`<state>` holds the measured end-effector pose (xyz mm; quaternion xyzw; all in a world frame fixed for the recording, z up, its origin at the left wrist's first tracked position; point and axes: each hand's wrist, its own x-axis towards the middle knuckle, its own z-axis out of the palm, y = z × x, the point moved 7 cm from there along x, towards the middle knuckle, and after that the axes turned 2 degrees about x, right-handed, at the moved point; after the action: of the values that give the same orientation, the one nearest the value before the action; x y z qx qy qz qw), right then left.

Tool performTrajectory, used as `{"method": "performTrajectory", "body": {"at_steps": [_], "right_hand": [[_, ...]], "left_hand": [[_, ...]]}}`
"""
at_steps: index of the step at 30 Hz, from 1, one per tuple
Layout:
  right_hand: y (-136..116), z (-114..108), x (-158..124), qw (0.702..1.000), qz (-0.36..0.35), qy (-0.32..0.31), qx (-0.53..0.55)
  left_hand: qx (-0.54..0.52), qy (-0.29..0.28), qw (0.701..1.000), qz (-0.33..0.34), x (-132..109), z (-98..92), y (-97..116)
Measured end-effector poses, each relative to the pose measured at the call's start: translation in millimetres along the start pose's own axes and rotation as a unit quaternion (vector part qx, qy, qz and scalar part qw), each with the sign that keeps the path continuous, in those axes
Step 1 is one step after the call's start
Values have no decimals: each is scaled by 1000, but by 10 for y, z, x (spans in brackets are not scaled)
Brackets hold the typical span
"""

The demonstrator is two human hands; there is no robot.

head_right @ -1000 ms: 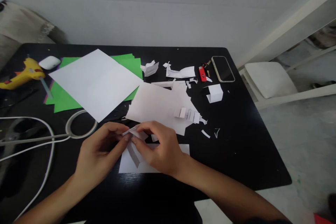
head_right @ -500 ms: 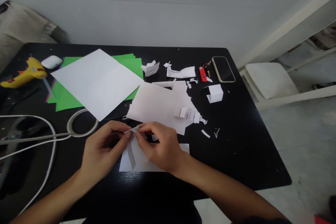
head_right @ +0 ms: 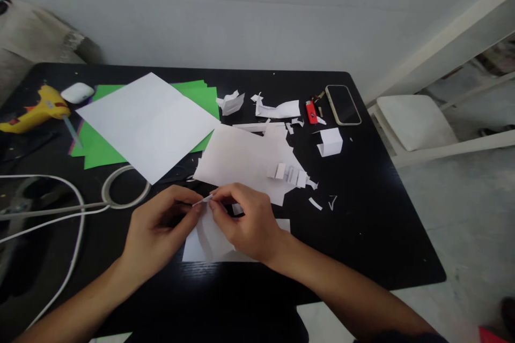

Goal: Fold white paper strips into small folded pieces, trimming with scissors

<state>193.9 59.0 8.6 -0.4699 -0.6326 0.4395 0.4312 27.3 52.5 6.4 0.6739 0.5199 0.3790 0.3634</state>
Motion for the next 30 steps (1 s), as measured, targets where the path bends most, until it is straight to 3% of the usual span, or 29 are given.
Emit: {"method": "performTrajectory", "body": {"at_steps": [8,19,30], "right_hand": [[146,39,29,991,109,-30,69],[227,81,17,974,187,-82,96],[226,92,67,952,214,-150,158]], "left_hand": [[14,-22,1000,12,6,12,50],[-4,-73,993,-90,13,58,-111],[-72,-111,979,-154,23,57,-158]]}}
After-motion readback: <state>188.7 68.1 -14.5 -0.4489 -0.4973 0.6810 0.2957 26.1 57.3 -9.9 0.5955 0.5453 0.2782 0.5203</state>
